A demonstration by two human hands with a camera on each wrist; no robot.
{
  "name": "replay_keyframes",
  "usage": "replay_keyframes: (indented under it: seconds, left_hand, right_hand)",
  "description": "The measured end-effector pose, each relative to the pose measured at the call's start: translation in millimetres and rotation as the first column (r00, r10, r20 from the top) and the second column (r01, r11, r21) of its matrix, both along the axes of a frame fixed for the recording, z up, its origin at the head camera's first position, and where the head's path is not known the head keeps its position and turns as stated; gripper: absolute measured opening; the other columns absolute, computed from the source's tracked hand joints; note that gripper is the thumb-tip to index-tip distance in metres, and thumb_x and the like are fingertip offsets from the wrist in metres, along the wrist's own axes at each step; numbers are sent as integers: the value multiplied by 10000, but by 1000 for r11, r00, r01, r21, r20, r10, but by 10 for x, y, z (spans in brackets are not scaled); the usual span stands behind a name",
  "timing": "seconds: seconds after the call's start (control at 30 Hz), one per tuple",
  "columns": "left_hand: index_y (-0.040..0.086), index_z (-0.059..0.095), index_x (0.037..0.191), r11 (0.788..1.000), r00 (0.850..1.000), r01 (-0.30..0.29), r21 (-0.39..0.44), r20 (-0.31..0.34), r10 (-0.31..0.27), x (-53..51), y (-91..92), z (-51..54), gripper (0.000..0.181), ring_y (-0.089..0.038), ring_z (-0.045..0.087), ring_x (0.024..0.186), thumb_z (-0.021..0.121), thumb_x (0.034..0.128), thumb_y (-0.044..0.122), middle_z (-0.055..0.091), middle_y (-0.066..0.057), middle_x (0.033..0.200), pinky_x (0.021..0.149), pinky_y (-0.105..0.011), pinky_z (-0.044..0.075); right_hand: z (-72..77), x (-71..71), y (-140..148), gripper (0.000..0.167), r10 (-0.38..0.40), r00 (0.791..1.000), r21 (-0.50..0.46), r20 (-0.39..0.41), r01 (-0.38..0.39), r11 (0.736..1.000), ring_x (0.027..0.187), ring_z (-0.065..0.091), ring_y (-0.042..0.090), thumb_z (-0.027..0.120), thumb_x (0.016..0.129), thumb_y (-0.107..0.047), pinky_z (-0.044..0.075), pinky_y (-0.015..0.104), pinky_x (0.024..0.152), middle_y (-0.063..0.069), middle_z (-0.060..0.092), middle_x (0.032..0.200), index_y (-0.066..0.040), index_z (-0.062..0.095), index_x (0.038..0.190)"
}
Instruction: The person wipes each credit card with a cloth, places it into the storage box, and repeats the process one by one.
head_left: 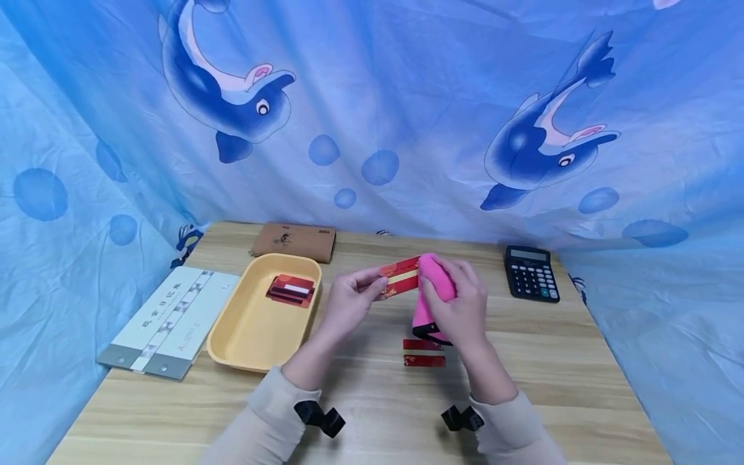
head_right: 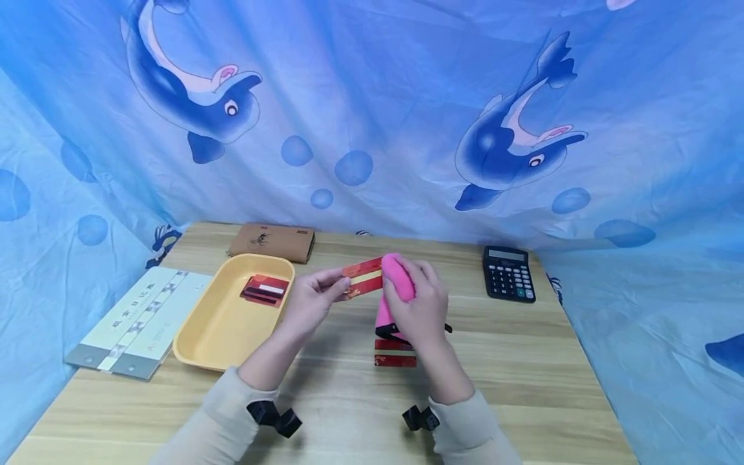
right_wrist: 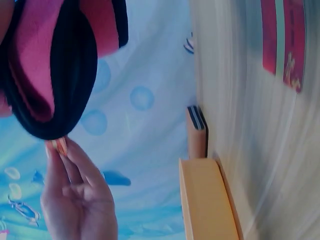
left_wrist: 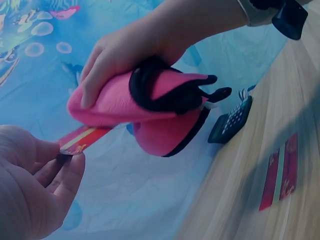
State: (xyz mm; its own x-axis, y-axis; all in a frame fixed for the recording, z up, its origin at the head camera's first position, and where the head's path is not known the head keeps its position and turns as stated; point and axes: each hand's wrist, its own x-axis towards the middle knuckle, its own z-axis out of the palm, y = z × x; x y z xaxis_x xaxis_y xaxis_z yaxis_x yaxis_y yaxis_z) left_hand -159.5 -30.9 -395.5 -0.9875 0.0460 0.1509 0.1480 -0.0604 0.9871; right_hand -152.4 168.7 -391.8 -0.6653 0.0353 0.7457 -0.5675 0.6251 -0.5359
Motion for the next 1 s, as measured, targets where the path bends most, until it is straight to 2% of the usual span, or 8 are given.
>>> replay_keyframes:
  seconds: [0.13, 0.3, 0.4, 0.53, 0.67, 0.73, 0.93, 1.0]
  left_hand:
    - [-84, 704, 1172, 999, 999, 37, 35, -7, -36, 24, 61, 3, 252, -203, 734, 853, 700, 933, -4, 721, -258, 1070, 750, -280, 632]
    - [-80, 690, 1195, 998, 996, 55, 32, -66, -53, 37, 94, -6, 245, -246, 738, 918, 633, 962, -36, 720, -233, 1117, 800, -304, 628]
    - [-74, 685, 1207, 999, 995, 47, 23, -94, -45, 39, 80, -14, 251, -253, 735, 942, 604, 971, -47, 716, -219, 1143, 817, -319, 626]
    - [-91, 686, 1197, 998, 993, 56, 5, -99, -56, 33, -13, -20, 243, -228, 736, 838, 636, 972, -15, 722, -245, 1089, 771, -329, 636]
    - [-93, 699, 1177, 999, 994, 20, -45, -105, -25, 40, -123, -31, 237, -177, 709, 735, 665, 965, 10, 722, -246, 1035, 685, -293, 637]
    - [-91, 700, 1176, 999, 994, 13, -52, -107, -19, 36, -136, -47, 236, -162, 705, 729, 665, 965, 8, 723, -241, 1034, 678, -287, 635]
    - [-69, 699, 1197, 998, 991, 48, -47, -120, -53, 15, -79, -100, 239, -138, 710, 860, 608, 977, -41, 729, -210, 1105, 761, -311, 635]
    - [-75, 698, 1195, 998, 993, 49, -37, -109, -53, 14, -73, -107, 242, -161, 715, 888, 598, 974, -59, 727, -216, 1109, 773, -315, 635]
  right_hand:
    - [-27, 16, -148, 394, -29, 999, 45, -26, 30, 999, 759, 615, 209, 815, 826, -149, 482, 310, 492, 107, 689, 1028, -71, 736, 1204]
    - [-14, 93, -363, 373, 84, 996, 46, -17, -83, 995, 771, 624, 213, 792, 832, -158, 501, 325, 501, 100, 693, 1047, -57, 739, 1187]
    - [5, 122, -436, 357, 110, 994, 44, -26, -109, 993, 782, 632, 218, 789, 838, -154, 513, 333, 516, 101, 692, 1063, -52, 741, 1177]
    - [-27, 47, -384, 352, 24, 998, 53, -53, -21, 998, 728, 637, 234, 795, 833, -149, 507, 328, 484, 118, 692, 1038, -54, 744, 1168]
    - [-85, -40, -295, 360, -96, 994, 38, -49, 98, 995, 741, 646, 253, 803, 821, -153, 499, 363, 486, 117, 691, 1023, -58, 745, 1164]
    - [-111, -43, -304, 366, -109, 993, 45, -45, 111, 993, 758, 643, 252, 803, 818, -154, 493, 370, 492, 111, 686, 1027, -65, 743, 1168]
    - [-154, 99, -473, 388, 116, 993, 97, -20, -114, 989, 782, 623, 214, 789, 838, -184, 521, 313, 510, 96, 662, 1069, -83, 723, 1206]
    - [-157, 122, -484, 386, 138, 990, 95, -12, -136, 986, 787, 626, 210, 789, 841, -179, 527, 308, 512, 93, 663, 1078, -86, 723, 1209]
